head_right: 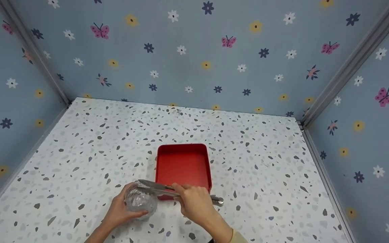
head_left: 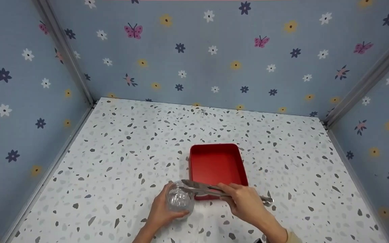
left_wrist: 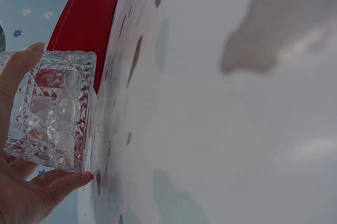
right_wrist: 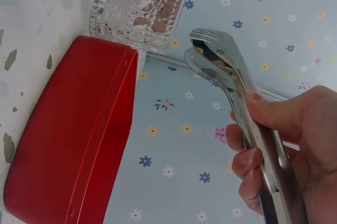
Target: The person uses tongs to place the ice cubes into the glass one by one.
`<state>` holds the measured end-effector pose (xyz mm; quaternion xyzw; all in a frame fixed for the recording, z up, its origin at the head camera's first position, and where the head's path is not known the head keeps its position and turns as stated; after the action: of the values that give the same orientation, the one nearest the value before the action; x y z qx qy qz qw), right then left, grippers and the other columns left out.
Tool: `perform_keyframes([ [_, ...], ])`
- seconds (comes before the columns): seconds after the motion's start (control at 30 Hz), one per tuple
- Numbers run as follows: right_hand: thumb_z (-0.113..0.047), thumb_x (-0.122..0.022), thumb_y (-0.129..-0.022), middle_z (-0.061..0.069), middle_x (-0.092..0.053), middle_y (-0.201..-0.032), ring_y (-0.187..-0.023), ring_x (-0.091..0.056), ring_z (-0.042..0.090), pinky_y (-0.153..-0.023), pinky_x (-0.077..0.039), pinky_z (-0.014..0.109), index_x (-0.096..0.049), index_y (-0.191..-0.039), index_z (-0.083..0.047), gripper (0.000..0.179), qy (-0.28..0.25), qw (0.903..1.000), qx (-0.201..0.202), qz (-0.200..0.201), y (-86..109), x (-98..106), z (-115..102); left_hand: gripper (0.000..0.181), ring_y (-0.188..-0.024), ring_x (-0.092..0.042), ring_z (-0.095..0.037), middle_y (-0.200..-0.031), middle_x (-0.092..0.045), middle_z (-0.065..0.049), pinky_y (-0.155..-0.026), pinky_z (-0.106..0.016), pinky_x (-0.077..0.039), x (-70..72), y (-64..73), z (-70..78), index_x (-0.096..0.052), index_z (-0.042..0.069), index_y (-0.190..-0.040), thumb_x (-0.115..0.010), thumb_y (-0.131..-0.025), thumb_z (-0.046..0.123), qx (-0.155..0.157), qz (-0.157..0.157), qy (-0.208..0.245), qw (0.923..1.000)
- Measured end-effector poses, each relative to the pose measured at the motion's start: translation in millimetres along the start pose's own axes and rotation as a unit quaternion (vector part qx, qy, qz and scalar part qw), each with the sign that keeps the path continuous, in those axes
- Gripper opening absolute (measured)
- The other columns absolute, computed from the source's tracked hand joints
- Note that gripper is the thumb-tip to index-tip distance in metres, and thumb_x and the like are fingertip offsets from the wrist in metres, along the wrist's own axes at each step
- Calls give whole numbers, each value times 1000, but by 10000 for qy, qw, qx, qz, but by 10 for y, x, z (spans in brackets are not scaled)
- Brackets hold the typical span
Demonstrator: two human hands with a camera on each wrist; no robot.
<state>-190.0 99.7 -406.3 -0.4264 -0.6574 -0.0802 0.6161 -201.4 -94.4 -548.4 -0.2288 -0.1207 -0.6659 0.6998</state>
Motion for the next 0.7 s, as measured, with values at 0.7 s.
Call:
perform_keyframes([
  [0.7,-20,-71,-75,-4,-56,-79,-54,-47,8,-49,-42,21,-55,-118,-9,47,-412,9925,-1134,210,119,48,390,105,-116,-42,-33,-129,-44,-17,-98,-47,-34,-18,-20,-22,-36,3,-130,-84,-45,43,75,-73,-6,9999],
])
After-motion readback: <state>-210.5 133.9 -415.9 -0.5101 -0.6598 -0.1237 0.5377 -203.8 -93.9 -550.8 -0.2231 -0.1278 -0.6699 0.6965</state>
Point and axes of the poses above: each hand's wrist, its own y-axis away from the middle knuckle, its own x-axis out of the back of the hand, z = x × y, the point moved 10 cm from there along -y, towards the middle knuckle
